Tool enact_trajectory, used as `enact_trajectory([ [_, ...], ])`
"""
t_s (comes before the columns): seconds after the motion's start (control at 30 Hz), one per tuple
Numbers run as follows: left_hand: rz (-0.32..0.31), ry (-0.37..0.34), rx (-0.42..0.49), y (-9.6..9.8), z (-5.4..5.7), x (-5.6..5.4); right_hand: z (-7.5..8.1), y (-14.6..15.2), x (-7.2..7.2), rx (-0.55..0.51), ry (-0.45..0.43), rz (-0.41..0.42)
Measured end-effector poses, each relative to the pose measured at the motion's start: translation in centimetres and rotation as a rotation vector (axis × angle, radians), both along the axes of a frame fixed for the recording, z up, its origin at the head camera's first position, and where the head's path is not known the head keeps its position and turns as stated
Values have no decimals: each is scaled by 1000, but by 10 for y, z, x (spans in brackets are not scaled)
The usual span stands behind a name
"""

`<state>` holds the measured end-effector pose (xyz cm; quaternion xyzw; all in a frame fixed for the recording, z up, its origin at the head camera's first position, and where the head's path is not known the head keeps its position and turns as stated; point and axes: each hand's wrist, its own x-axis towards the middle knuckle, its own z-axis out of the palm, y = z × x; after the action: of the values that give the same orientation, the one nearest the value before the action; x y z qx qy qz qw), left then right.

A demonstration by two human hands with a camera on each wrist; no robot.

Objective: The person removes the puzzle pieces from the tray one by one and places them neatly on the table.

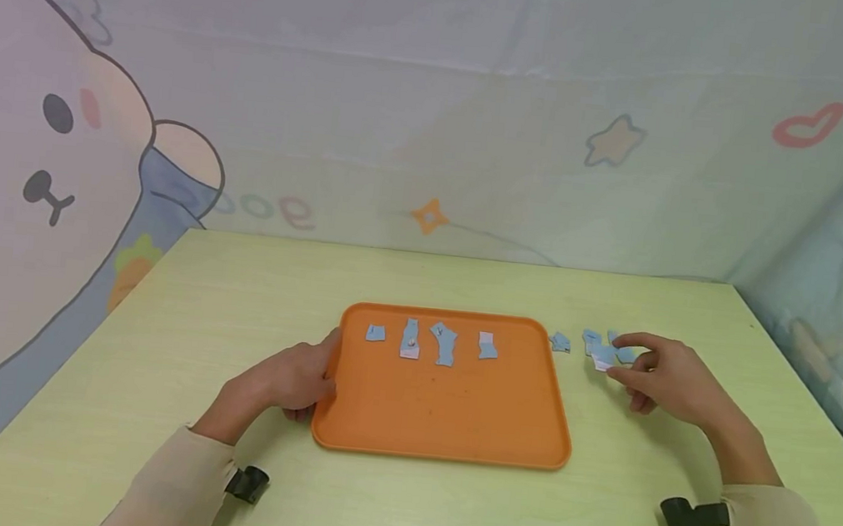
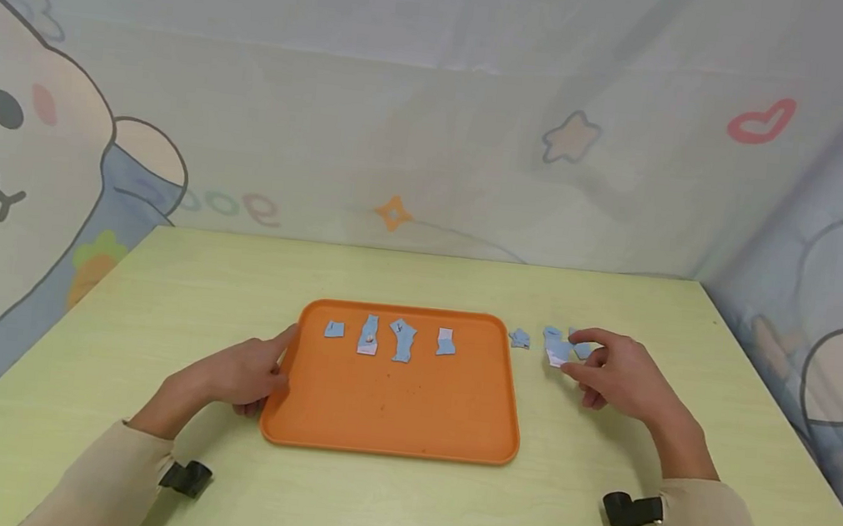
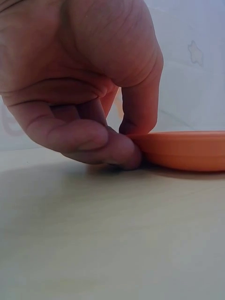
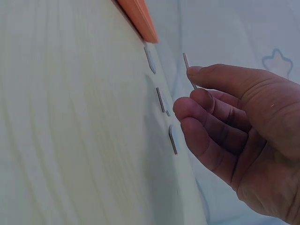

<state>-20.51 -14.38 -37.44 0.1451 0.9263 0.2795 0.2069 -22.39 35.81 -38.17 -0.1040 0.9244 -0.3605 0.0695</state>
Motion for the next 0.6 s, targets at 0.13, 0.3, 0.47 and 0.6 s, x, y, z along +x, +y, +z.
enact_trajectory([
  [0.13,-2,-2,6,0,0,0,1,6,0,7,-8,-15],
  [0.3,-8,0,17,-1,0,0,-1,13,-2,17,-12,-29],
  [0.47,-7,1,3,0,-1,-1,-3,18,-2,21,-20,-41],
  [0.6,-5,0,-5,0,0,0,-5,21,-2,15,-28,-47],
])
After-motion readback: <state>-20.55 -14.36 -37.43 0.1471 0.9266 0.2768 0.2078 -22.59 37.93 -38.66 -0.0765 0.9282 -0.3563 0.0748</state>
